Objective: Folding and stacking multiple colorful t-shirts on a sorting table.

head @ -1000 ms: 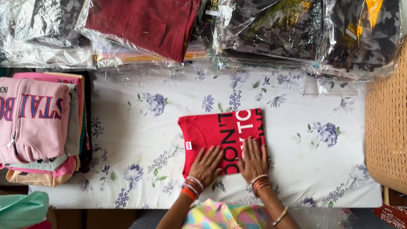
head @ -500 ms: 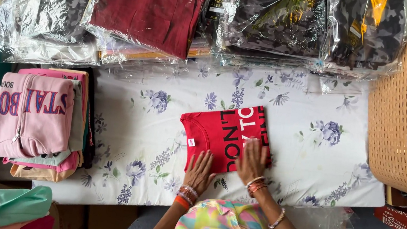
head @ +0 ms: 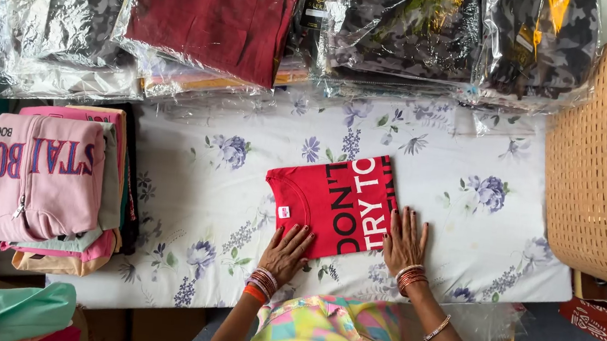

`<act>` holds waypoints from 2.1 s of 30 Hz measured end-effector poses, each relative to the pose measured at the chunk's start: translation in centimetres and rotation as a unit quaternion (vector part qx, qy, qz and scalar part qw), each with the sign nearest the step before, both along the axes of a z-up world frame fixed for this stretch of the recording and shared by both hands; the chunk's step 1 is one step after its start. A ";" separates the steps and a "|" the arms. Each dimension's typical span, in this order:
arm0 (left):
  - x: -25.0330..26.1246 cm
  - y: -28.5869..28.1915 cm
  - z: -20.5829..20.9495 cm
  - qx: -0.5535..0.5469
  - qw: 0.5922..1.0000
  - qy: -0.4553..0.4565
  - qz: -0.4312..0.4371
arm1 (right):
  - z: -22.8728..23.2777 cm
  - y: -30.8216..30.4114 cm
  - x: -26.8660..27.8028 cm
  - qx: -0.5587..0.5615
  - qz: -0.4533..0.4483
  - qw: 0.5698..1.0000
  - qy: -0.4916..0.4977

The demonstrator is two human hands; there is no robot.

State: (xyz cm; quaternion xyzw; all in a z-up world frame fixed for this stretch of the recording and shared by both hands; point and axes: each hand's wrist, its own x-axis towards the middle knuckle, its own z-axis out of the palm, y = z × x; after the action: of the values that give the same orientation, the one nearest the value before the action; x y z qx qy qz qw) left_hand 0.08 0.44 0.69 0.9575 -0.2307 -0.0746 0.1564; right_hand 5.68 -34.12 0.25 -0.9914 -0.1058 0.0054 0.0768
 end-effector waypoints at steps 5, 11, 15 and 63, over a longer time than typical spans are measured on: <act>1.9 -2.9 2.3 -0.043 0.997 -0.005 0.060 | 1.4 3.5 1.7 0.007 -0.027 0.999 -0.023; 11.5 -4.7 0.8 0.024 0.985 -0.067 0.156 | 1.9 8.1 8.6 0.102 0.065 0.992 -0.046; 14.6 -1.9 4.4 0.092 0.957 0.104 0.256 | 0.7 8.3 12.7 0.038 0.089 0.995 -0.006; -1.2 -14.0 -5.6 -0.543 0.498 0.676 0.017 | -2.2 2.7 9.5 0.647 -0.293 0.638 0.298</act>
State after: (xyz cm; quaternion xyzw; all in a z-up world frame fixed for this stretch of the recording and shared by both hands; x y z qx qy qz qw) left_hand -1.10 -13.60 -4.91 0.3451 -0.0330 -0.5561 0.7554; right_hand 15.18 -31.45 -1.94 -0.6121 0.2427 0.2075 0.7234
